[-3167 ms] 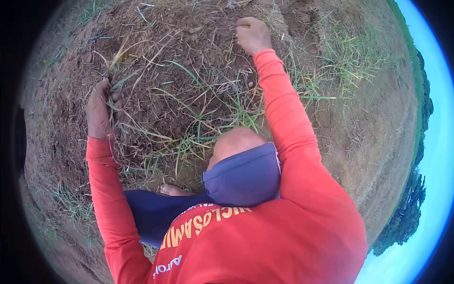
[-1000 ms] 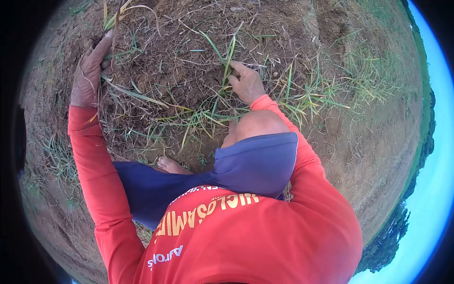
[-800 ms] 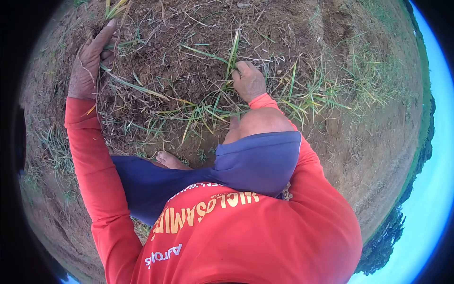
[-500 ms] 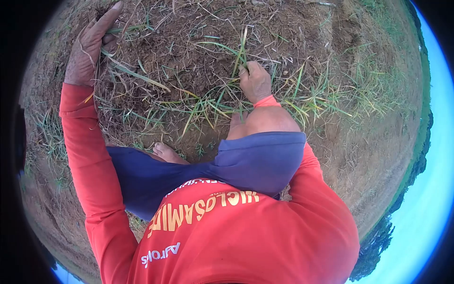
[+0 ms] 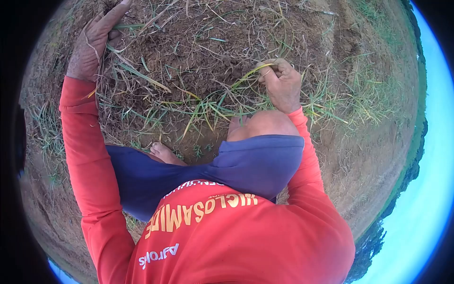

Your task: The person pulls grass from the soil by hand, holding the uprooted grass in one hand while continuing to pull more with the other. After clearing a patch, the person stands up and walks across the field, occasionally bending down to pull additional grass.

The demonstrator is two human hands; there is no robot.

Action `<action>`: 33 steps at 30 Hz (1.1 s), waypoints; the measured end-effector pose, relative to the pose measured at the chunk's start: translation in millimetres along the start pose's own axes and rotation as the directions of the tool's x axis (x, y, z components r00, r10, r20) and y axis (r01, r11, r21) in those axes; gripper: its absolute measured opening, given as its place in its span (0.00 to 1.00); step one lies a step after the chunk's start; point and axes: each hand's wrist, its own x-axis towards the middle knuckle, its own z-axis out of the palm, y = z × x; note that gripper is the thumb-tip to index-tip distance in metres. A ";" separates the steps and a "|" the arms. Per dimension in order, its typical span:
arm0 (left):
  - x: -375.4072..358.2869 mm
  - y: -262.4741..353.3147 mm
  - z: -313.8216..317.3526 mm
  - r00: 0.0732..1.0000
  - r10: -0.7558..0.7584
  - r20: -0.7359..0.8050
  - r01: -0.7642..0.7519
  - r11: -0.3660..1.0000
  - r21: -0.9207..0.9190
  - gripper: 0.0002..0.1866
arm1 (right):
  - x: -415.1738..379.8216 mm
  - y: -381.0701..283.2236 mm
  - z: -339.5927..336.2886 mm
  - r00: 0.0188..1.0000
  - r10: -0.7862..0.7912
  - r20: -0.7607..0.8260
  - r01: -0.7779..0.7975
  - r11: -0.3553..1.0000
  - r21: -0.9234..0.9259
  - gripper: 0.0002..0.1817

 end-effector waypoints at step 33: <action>17.9 -51.7 51.7 0.891 0.032 0.454 -0.155 0.959 0.236 0.15 | 72.2 -61.4 27.0 0.885 -0.219 0.411 0.339 0.908 -0.246 0.12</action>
